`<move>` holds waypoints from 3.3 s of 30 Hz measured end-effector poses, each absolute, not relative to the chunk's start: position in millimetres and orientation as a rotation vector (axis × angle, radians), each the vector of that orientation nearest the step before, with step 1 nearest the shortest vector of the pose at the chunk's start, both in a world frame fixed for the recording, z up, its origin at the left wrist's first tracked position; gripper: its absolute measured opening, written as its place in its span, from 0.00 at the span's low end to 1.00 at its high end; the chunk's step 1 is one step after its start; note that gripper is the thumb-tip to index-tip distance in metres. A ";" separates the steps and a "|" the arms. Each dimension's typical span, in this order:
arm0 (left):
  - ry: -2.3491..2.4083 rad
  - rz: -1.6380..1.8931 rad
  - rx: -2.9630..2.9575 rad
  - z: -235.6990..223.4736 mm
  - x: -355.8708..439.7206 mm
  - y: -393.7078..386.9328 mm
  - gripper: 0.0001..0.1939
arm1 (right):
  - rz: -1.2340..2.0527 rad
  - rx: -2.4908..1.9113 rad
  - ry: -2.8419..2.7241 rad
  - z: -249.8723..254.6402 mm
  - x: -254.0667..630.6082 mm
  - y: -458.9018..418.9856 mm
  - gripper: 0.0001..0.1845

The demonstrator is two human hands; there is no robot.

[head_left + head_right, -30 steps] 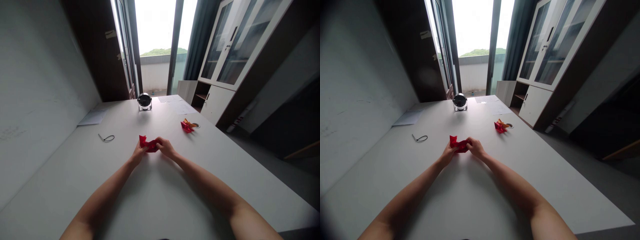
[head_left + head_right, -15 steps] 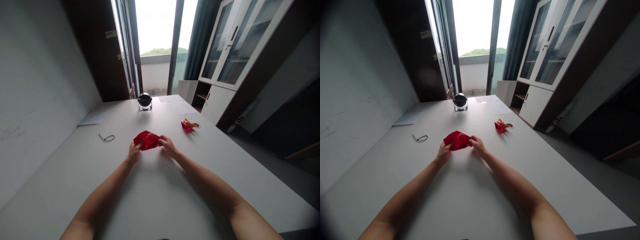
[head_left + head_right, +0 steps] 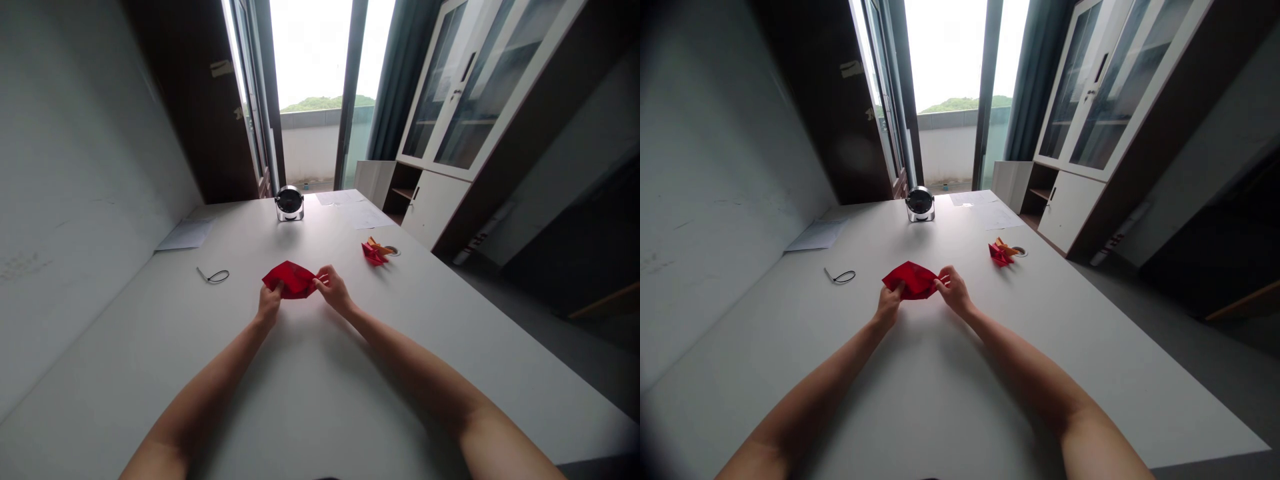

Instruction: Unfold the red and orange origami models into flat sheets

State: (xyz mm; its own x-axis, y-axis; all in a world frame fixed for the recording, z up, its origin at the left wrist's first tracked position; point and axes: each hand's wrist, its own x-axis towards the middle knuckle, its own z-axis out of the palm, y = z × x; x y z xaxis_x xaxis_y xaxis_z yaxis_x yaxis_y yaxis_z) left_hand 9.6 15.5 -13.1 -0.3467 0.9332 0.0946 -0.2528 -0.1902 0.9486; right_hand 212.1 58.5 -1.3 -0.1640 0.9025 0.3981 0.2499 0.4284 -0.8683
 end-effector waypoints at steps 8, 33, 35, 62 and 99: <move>1.257 1.752 1.044 -6.0 8.2 11.8 0.15 | 0.486 -0.991 -1.938 9.3 211.2 44.9 0.05; 1.191 1.799 0.678 -12.0 -3.7 23.2 0.19 | 0.724 -0.672 -2.002 18.9 213.2 42.0 0.10; 1.158 1.795 0.701 -10.1 -0.8 21.3 0.20 | 0.676 -0.739 -2.017 15.2 211.6 43.6 0.11; 1.103 1.677 0.585 -13.9 -7.1 25.0 0.15 | 0.162 -0.796 -1.962 11.7 224.1 52.9 0.10; 1.057 1.685 0.700 -9.1 1.7 20.6 0.16 | -0.182 -0.653 -2.321 20.2 214.1 37.2 0.08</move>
